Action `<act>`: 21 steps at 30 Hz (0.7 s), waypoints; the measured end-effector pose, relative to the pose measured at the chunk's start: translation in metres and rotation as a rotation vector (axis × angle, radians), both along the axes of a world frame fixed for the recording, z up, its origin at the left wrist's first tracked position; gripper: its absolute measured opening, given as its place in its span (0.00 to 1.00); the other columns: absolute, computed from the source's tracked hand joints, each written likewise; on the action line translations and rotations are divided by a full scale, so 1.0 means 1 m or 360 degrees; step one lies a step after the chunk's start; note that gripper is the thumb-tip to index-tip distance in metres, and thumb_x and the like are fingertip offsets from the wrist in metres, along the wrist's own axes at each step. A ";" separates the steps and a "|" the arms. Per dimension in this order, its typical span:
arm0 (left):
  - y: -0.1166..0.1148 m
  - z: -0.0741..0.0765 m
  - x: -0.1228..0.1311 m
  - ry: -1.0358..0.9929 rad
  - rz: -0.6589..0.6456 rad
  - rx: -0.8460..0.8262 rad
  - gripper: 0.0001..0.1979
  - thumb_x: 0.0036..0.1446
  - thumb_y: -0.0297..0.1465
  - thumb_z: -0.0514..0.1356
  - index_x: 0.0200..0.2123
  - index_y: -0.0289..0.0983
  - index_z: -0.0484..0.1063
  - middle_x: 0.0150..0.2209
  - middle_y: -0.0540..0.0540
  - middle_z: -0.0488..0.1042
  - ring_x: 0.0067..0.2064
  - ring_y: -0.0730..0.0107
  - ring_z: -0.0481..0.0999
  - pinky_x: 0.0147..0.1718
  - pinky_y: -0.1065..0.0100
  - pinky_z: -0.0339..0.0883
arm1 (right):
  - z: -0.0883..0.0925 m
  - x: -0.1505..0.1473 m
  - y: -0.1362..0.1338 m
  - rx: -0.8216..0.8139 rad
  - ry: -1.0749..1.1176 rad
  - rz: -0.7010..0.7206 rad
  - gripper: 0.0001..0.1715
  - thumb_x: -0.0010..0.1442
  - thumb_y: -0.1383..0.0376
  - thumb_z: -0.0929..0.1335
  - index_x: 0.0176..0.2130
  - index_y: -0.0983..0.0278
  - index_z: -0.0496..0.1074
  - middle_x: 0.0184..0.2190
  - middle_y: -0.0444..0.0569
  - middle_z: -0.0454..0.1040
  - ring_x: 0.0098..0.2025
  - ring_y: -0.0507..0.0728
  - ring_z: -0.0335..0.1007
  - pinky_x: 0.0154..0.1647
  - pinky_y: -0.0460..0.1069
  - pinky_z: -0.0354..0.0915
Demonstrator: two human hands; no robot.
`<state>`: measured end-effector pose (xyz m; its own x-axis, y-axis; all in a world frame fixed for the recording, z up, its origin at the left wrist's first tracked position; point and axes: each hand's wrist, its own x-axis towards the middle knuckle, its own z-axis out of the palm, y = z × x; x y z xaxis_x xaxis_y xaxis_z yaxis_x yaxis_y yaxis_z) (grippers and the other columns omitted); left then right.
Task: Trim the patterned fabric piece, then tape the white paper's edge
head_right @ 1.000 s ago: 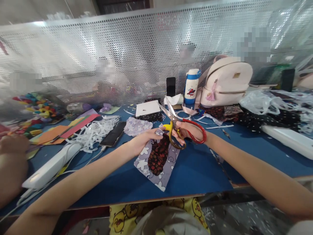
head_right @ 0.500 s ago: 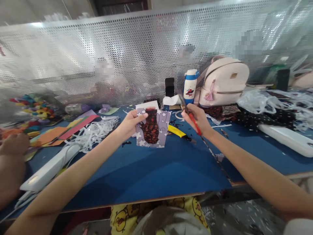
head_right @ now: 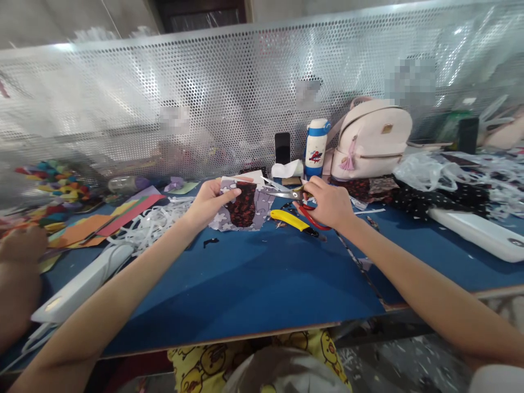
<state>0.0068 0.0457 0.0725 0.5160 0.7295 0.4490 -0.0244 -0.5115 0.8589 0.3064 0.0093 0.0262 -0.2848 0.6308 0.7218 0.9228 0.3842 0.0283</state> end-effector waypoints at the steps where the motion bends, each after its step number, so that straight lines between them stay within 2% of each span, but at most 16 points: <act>1: 0.000 0.000 0.000 0.0006 0.0006 0.0009 0.16 0.60 0.37 0.66 0.50 0.40 0.80 0.49 0.46 0.81 0.53 0.61 0.78 0.54 0.65 0.68 | 0.000 0.000 0.000 0.0017 -0.0013 -0.0014 0.19 0.61 0.49 0.66 0.31 0.62 0.68 0.34 0.48 0.73 0.29 0.53 0.66 0.24 0.48 0.50; 6: 0.000 -0.001 0.001 0.0019 0.0068 0.0028 0.15 0.59 0.39 0.66 0.48 0.39 0.81 0.48 0.45 0.82 0.52 0.60 0.78 0.53 0.65 0.69 | 0.000 0.001 0.001 0.0090 -0.0065 -0.0112 0.18 0.62 0.51 0.66 0.31 0.62 0.69 0.34 0.48 0.73 0.29 0.54 0.66 0.24 0.48 0.49; 12: 0.001 -0.002 0.001 0.0010 0.0097 0.0014 0.15 0.59 0.39 0.67 0.47 0.41 0.81 0.44 0.47 0.83 0.50 0.60 0.79 0.53 0.65 0.69 | -0.002 0.003 0.003 0.0090 -0.0079 -0.0127 0.20 0.62 0.49 0.67 0.31 0.63 0.70 0.36 0.50 0.74 0.30 0.54 0.66 0.24 0.49 0.49; 21: -0.001 0.001 0.002 0.0013 0.0051 -0.0013 0.15 0.59 0.37 0.66 0.48 0.39 0.81 0.47 0.45 0.82 0.52 0.60 0.79 0.53 0.64 0.69 | -0.003 0.003 0.002 0.0080 -0.0058 -0.0094 0.21 0.63 0.48 0.66 0.32 0.62 0.71 0.35 0.51 0.74 0.31 0.56 0.66 0.24 0.49 0.49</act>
<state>0.0089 0.0450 0.0734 0.4958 0.7492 0.4392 -0.0011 -0.5051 0.8630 0.3097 0.0117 0.0231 -0.2749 0.6103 0.7429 0.9418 0.3266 0.0801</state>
